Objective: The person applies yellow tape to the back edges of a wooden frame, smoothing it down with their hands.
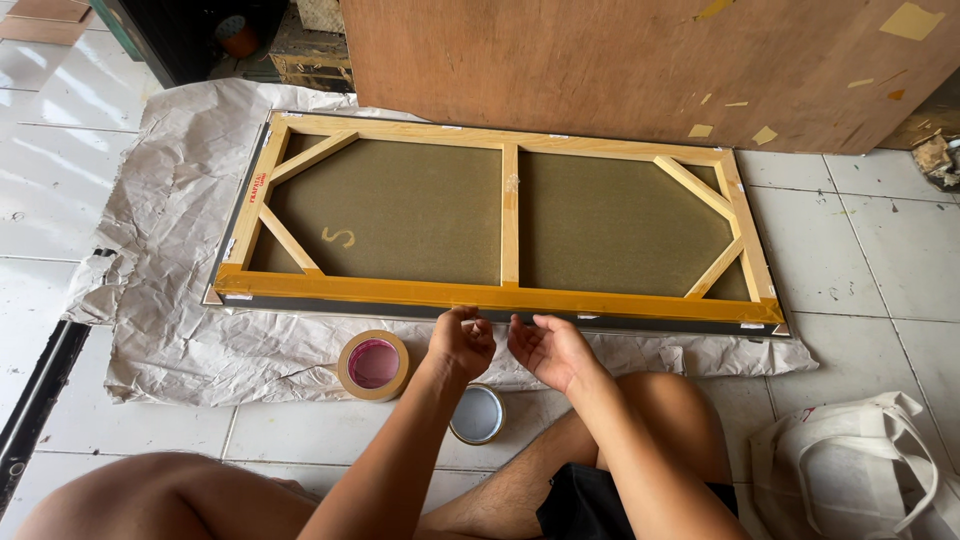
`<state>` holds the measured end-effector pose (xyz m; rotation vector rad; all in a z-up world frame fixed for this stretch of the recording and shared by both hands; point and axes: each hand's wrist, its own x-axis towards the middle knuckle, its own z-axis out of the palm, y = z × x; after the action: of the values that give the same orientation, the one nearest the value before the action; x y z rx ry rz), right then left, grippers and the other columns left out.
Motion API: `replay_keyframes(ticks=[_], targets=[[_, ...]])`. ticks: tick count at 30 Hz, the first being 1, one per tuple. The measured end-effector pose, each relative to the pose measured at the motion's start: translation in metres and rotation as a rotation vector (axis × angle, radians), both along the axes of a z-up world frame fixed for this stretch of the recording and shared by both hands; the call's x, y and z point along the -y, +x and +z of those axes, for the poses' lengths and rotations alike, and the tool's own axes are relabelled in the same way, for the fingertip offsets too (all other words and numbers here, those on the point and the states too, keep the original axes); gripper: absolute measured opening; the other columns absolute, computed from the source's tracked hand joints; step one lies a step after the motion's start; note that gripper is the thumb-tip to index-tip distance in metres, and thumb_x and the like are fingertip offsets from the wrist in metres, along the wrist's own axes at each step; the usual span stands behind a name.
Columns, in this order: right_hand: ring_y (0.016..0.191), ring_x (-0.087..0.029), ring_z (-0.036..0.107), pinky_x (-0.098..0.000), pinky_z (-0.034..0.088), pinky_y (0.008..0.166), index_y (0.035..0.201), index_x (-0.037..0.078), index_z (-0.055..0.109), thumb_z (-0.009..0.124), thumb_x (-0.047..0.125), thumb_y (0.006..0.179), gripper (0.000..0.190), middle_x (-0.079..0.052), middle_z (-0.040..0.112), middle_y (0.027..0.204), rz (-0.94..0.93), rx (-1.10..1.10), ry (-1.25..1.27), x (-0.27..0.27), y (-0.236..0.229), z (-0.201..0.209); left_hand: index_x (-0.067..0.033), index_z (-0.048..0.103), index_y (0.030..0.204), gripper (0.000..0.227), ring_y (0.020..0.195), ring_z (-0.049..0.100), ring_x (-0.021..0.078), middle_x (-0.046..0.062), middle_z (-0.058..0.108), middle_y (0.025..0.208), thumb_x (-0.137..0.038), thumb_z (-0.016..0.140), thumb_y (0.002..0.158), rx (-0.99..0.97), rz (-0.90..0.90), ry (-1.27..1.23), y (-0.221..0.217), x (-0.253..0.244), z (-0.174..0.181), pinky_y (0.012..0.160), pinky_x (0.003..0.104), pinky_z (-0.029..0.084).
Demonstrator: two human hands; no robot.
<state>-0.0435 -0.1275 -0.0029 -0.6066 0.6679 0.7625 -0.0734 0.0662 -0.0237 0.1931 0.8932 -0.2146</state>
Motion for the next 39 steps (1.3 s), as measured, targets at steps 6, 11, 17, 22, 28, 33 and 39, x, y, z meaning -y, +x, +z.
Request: replay_keyframes(ticks=[6, 11, 17, 22, 28, 33, 39], targets=[[0.102, -0.026, 0.081, -0.0511, 0.067, 0.099, 0.128, 0.008, 0.079, 0.062, 0.029, 0.106, 0.035, -0.005, 0.081, 0.109, 0.302, 0.200, -0.436, -0.002, -0.006, -0.016, -0.0129, 0.040, 0.110, 0.022, 0.071, 0.051, 0.0049, -0.006, 0.045, 0.089, -0.019, 0.060, 0.106, 0.021, 0.113, -0.075, -0.012, 0.013, -0.008, 0.059, 0.024, 0.030], [0.113, -0.023, 0.073, -0.0427, 0.060, 0.093, 0.116, 0.037, 0.080, 0.080, 0.043, 0.095, 0.023, 0.010, 0.076, 0.113, 0.468, 1.147, -1.667, -0.018, 0.000, 0.010, -0.0110, 0.056, 0.116, 0.019, 0.085, 0.063, 0.0122, -0.003, 0.059, 0.096, -0.021, 0.063, 0.102, 0.021, -0.060, 0.054, -0.022, 0.003, 0.019, 0.072, 0.027, 0.045], [0.139, -0.024, 0.052, -0.0572, 0.047, 0.104, 0.159, 0.051, 0.056, 0.077, 0.053, 0.097, 0.066, 0.017, 0.067, 0.147, 0.800, 1.380, -1.825, -0.013, 0.022, 0.015, -0.0087, 0.052, 0.128, 0.035, 0.131, 0.062, 0.0306, 0.008, 0.053, 0.124, -0.008, 0.062, 0.094, 0.033, -0.063, 0.026, -0.025, 0.007, 0.034, 0.111, 0.040, 0.053], [0.134, -0.026, 0.054, -0.0551, 0.046, 0.102, 0.159, 0.045, 0.056, 0.076, 0.041, 0.104, 0.059, 0.013, 0.069, 0.143, 0.799, 1.369, -1.823, -0.016, 0.013, 0.035, -0.0043, 0.044, 0.153, 0.061, 0.157, 0.043, 0.0286, 0.012, 0.043, 0.149, -0.009, 0.064, 0.095, 0.050, 0.055, -0.026, 0.007, 0.019, -0.036, 0.129, 0.041, 0.036], [0.132, -0.024, 0.053, -0.0517, 0.043, 0.101, 0.157, 0.044, 0.057, 0.072, 0.045, 0.107, 0.052, 0.016, 0.068, 0.145, 0.789, 1.350, -1.833, -0.017, 0.012, 0.041, -0.0038, 0.023, 0.171, 0.085, 0.176, 0.015, 0.0315, 0.016, 0.029, 0.172, -0.003, 0.065, 0.098, 0.044, 0.275, -0.039, 0.028, 0.047, -0.072, 0.142, 0.045, 0.010], [0.133, -0.025, 0.053, -0.0531, 0.043, 0.103, 0.154, 0.042, 0.059, 0.072, 0.045, 0.107, 0.048, 0.013, 0.068, 0.145, 0.794, 1.320, -1.799, -0.019, 0.009, 0.047, -0.0118, 0.059, 0.126, 0.032, 0.107, 0.059, 0.0242, 0.006, 0.050, 0.110, -0.023, 0.069, 0.097, -0.049, 0.253, 0.050, 0.034, 0.043, -0.085, 0.110, 0.038, 0.044], [0.133, -0.024, 0.054, -0.0528, 0.043, 0.104, 0.151, 0.044, 0.060, 0.073, 0.046, 0.106, 0.047, 0.013, 0.069, 0.143, 0.783, 1.325, -1.808, -0.018, 0.009, 0.041, -0.0202, 0.046, 0.110, 0.034, 0.098, 0.048, 0.0193, 0.001, 0.043, 0.104, -0.038, 0.070, 0.093, -0.130, 0.255, -0.011, 0.029, 0.027, -0.076, 0.103, 0.038, 0.035]])
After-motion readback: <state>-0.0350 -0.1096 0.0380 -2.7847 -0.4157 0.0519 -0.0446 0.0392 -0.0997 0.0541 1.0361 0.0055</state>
